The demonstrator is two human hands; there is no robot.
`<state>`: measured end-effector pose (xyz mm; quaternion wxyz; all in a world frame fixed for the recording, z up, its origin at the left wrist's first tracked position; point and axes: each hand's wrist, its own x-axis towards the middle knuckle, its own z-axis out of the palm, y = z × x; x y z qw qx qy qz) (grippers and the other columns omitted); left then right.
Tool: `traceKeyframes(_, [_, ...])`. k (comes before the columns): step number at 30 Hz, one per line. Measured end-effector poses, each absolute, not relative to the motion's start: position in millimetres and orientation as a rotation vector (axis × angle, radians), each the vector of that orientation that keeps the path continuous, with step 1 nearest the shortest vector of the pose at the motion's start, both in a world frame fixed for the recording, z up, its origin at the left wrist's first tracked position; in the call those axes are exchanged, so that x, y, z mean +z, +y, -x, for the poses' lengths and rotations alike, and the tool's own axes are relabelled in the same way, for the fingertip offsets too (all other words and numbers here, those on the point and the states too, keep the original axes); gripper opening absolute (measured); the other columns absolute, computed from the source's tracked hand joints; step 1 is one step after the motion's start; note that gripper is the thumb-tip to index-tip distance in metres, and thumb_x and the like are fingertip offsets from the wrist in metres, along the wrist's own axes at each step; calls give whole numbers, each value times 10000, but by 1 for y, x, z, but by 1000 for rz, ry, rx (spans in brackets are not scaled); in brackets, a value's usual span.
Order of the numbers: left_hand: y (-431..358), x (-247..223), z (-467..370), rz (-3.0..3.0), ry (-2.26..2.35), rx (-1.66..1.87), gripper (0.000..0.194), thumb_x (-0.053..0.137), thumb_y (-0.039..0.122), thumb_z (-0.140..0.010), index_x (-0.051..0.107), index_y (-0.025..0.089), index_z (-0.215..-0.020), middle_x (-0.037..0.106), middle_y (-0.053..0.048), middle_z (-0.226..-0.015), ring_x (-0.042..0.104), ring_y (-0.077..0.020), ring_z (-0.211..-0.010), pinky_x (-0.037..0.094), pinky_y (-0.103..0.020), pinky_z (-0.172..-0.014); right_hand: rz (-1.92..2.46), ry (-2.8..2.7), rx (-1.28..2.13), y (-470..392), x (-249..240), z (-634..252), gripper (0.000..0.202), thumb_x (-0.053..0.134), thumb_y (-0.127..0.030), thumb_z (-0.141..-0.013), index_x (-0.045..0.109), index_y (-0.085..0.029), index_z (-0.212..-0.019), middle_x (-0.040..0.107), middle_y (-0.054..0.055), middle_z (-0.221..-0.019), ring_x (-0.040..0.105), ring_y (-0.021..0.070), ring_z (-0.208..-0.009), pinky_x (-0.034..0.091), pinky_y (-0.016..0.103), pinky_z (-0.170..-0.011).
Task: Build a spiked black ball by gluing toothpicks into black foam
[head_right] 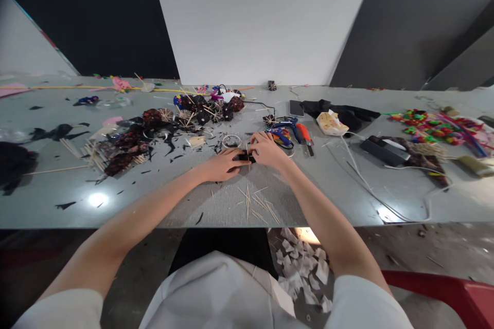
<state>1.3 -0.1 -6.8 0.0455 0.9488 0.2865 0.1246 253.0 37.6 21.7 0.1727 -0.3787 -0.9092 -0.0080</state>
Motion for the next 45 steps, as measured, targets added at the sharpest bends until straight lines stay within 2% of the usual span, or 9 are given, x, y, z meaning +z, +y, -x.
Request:
traceKeyframes(16, [1,-10,-2,-2912,877,413,481,416,341,-1068,564,375,-1524,488,-80,-1537,396,-317,-1482,351,-548,-1248,1066,-2594,-21,40,19,-255,336,563,-102,-874,844,-272,-943,619,96,-1149,496,283,-1147,362,473,-1065])
traceKeyframes(22, [1,-8,-1,-2878,876,375,480,416,359,-1071,555,391,-1529,472,-71,-1557,383,-330,-1493,357,-551,-1246,1052,-2597,-49,42,17,-256,319,574,-113,-894,843,-276,-947,627,90,-1146,509,281,-1136,369,463,-1026])
traceKeyframes(42, [-2,-5,-3,-2873,878,434,464,452,329,-1056,592,373,-1496,504,-71,-1528,413,-317,-1482,362,-542,-1252,1054,-2587,-60,42,15,-255,297,565,-133,-923,824,-256,-1001,631,99,-1154,521,288,-1146,390,449,-998])
traceKeyframes(45, [-2,-6,-3,-2877,878,439,465,452,321,-1054,585,370,-1498,507,-71,-1531,401,-318,-1493,365,-545,-1249,1065,-2568,-69,42,14,-255,301,548,-143,-937,806,-242,-1056,638,107,-1157,525,292,-1143,390,451,-987])
